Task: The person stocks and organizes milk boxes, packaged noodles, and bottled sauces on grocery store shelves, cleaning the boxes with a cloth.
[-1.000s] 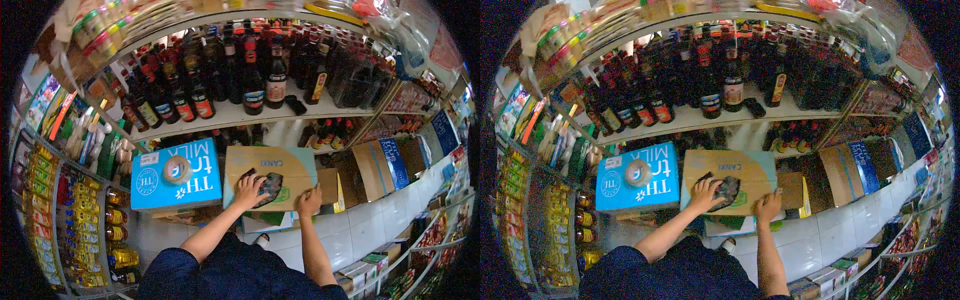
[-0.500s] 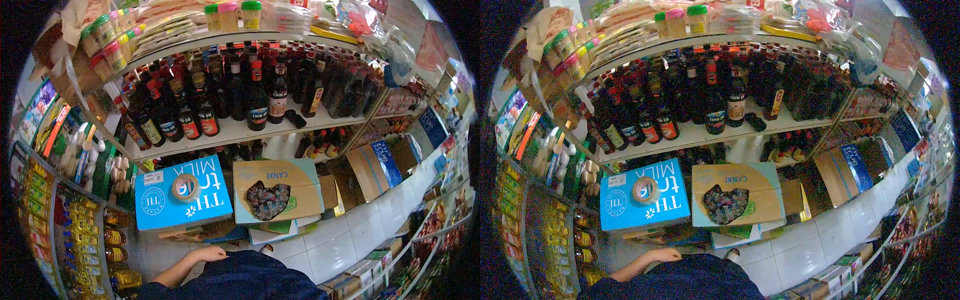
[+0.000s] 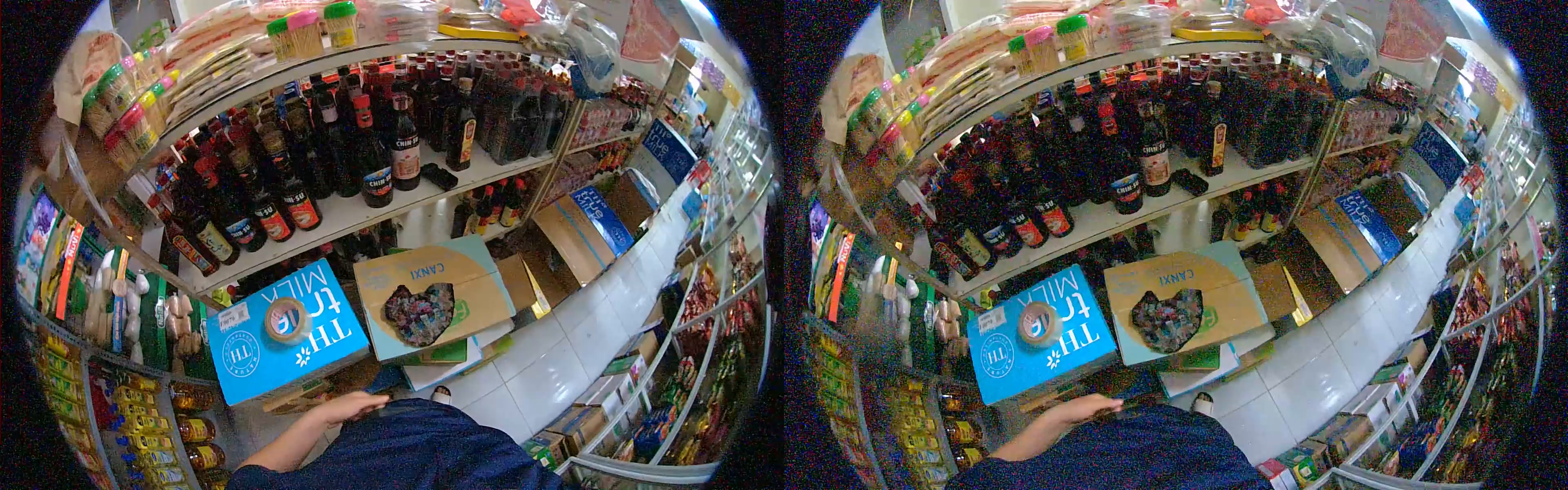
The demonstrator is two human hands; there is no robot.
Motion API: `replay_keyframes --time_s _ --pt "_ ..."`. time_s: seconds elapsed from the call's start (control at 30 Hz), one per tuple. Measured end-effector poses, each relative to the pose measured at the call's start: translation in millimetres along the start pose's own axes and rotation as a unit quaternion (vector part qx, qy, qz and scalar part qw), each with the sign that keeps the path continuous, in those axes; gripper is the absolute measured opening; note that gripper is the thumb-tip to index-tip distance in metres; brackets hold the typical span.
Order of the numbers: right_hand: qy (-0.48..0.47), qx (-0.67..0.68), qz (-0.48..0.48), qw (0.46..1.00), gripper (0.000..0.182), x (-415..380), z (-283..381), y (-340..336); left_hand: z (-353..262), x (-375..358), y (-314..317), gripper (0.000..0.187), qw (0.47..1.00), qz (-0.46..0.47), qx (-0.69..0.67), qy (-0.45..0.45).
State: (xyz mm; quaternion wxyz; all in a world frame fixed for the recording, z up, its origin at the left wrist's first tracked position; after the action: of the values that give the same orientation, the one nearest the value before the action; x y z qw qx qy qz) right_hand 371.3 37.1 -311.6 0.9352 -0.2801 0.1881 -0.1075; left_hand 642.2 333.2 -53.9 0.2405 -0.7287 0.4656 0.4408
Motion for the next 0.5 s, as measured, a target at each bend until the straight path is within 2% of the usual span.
replay_keyframes --time_s 0.07,0.1,0.13,0.17,0.2,0.23,0.33,0.4,0.5 --pt "-0.006 -0.005 0.029 1.0 0.017 -7.7 0.3 3.6 -50.5 -3.4 25.2 0.044 0.997 0.035 0.019 0.064" --pt "-0.01 -0.007 0.044 0.999 0.017 -11.0 1.3 5.3 -63.9 18.7 40.7 0.049 0.986 0.055 0.074 0.139" --pt "-0.014 -0.011 0.056 0.998 0.017 -11.6 2.7 5.6 -83.0 22.0 62.2 0.053 0.96 0.028 0.149 0.237" --pt "-0.019 -0.014 0.068 0.997 0.017 -11.5 3.9 6.3 -120.4 -7.3 89.5 0.057 0.952 0.089 0.246 0.157" --pt "-0.023 -0.017 0.079 0.996 0.018 -13.3 5.3 5.1 -104.0 40.4 117.0 0.057 0.916 0.124 0.333 0.186" --pt "-0.026 -0.024 0.089 0.995 0.018 -13.8 5.4 -0.5 -114.2 31.5 139.1 0.061 0.885 0.173 0.381 0.204" --pt "-0.042 -0.053 0.114 0.991 0.018 -0.4 4.6 -34.1 -124.8 5.6 130.4 0.068 0.87 0.169 0.429 0.175" --pt "-0.06 -0.062 0.135 0.987 0.018 16.7 11.6 -41.4 -116.4 2.0 106.1 0.064 0.848 0.101 0.493 0.165" --pt "-0.077 -0.06 0.172 0.98 0.019 21.2 23.9 -31.3 -114.7 -14.5 104.9 0.061 0.839 0.077 0.513 0.165"
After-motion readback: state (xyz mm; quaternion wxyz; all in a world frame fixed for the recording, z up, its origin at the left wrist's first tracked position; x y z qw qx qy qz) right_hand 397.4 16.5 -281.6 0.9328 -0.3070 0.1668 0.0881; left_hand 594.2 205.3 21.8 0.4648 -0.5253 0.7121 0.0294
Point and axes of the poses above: each hand's wrist, its own x-axis towards the middle knuckle, its own y-axis out of the palm, z = x × y, the point moved 6 cm from there along x, towards the middle knuckle, and after that the axes turned 15 degrees about -y, right-handed, at the moved point
